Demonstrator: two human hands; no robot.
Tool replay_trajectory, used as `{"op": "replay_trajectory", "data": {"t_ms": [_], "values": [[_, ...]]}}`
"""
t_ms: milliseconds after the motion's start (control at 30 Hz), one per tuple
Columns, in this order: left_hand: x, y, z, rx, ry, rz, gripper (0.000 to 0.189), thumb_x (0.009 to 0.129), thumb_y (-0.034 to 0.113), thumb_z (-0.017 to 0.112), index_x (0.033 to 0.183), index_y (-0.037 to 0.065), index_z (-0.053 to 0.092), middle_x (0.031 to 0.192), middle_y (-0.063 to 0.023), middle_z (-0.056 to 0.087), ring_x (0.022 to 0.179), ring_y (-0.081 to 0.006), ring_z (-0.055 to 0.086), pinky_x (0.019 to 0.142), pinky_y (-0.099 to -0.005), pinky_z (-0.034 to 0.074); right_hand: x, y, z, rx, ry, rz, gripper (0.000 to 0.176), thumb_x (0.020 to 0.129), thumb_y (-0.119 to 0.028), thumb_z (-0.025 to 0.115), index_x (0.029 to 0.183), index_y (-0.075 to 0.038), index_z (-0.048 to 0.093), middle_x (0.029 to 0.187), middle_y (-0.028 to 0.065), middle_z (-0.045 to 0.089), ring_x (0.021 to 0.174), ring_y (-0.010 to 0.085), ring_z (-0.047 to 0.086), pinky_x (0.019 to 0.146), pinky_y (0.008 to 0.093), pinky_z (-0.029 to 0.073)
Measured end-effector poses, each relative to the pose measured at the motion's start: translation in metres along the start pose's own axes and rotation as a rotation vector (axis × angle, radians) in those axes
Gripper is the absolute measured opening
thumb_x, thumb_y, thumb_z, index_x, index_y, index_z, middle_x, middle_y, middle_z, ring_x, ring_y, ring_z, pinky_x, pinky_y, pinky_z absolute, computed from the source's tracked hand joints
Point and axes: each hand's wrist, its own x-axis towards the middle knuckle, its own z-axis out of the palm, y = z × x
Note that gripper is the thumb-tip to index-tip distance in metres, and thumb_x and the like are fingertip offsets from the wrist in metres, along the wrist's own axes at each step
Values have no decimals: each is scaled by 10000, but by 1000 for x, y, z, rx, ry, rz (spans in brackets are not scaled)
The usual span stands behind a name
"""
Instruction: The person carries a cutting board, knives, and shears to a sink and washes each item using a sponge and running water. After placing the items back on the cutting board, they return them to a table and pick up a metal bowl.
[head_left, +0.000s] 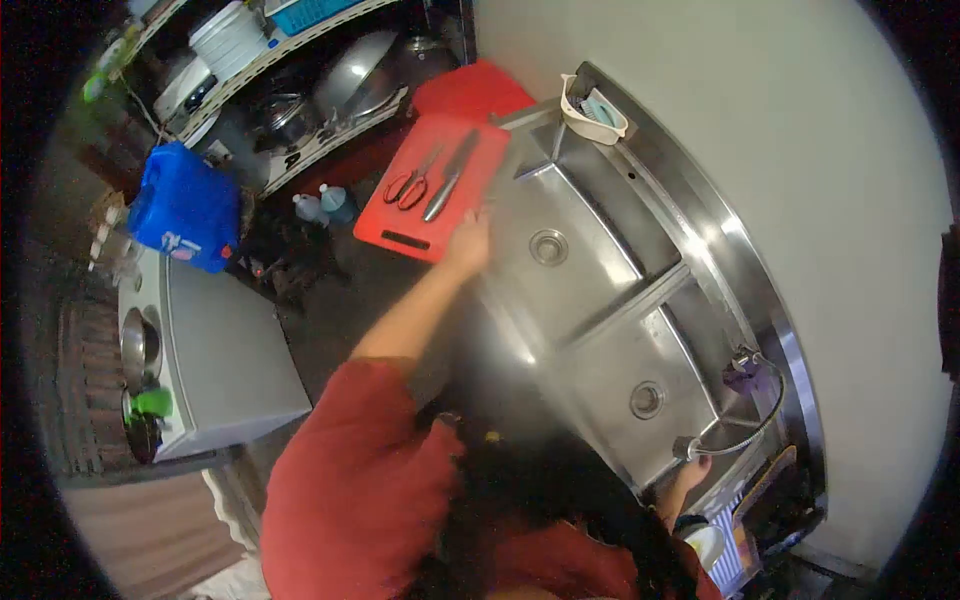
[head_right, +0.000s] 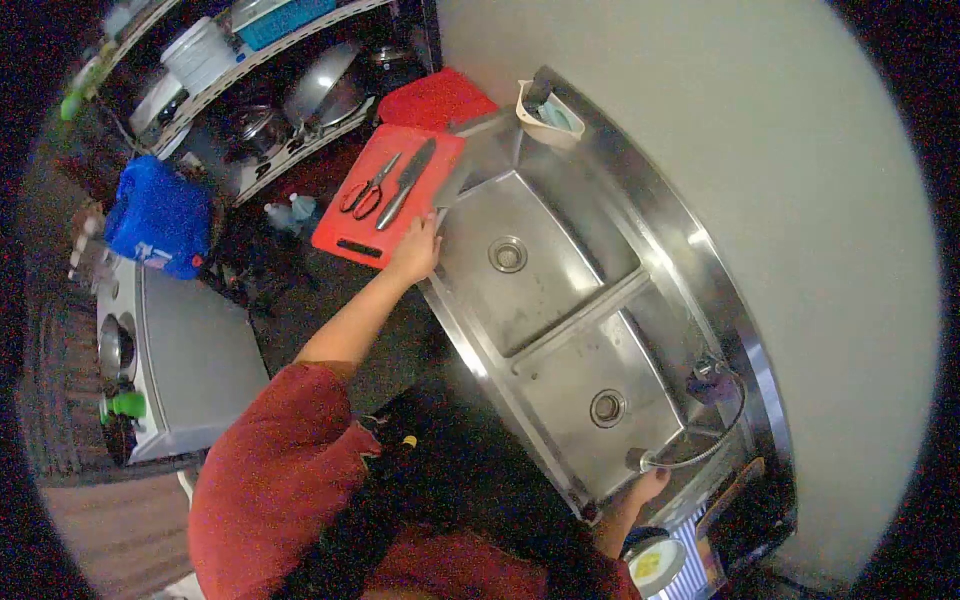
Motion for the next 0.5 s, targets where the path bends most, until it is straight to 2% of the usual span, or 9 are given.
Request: {"op": "replay_trajectory", "data": {"t_ms": [67,133,167,200,267,300,333,400,500], "values": [[20,-40,16,42,5,12,575,833,144,552,1334,-39,335,1008,-252,486,923,-411,536,804,-474,447,-38,-8,-9,-8,44,-40,353,844,-125,577,1143,58,537,1076,146,598,965,230,573,849,335,463],[33,-71,30,156,113,71,559,828,143,554,1319,-44,362,1007,-239,489,919,-390,534,788,-466,449,-63,-12,-18,-456,46,-230,311,802,-104,593,1067,54,556,1031,157,607,927,256,579,848,364,457],[35,-75,29,168,85,30,557,812,147,570,1297,-60,390,1017,-222,495,956,-367,522,801,-447,448,-72,-11,-19,-466,57,-227,311,802,-104,593,1067,54,556,1031,157,607,927,256,579,848,364,457],[37,-81,30,160,76,38,557,812,147,570,1297,-60,390,1017,-222,495,956,-367,522,801,-447,448,-80,-7,-16,-448,-2,-120,294,792,-104,593,1044,45,562,1025,164,596,934,281,570,862,377,442],[38,-93,32,127,187,80,568,803,159,580,1291,-69,400,1031,-201,496,982,-356,505,819,-436,441,-102,-8,-7,-432,-50,-2,278,783,-104,593,1021,37,568,1019,172,586,941,306,560,877,390,427],[37,-88,21,195,246,94,516,855,174,505,1298,-73,414,1020,-151,505,947,-300,513,795,-393,455,-119,-15,7,-561,46,-149,258,784,-105,589,1002,30,569,1019,175,566,953,324,542,868,408,418],[37,-88,21,191,238,98,516,855,174,505,1298,-73,414,1020,-151,505,947,-300,513,795,-393,455,-140,-36,26,-689,139,-300,238,785,-107,585,983,24,571,1018,178,547,965,341,524,860,426,409],[42,-93,18,193,213,43,507,864,179,500,1293,-79,417,1012,-147,514,948,-291,522,793,-395,461,-168,-79,62,-696,123,-210,223,774,-88,574,969,19,573,1036,183,512,976,347,496,848,443,395],[48,-94,9,109,153,-40,452,886,202,487,1253,-60,455,1011,-152,523,962,-295,528,792,-414,459,-183,-107,104,-677,90,-298,205,754,-61,583,947,7,570,965,178,525,917,348,499,826,445,398]]}}
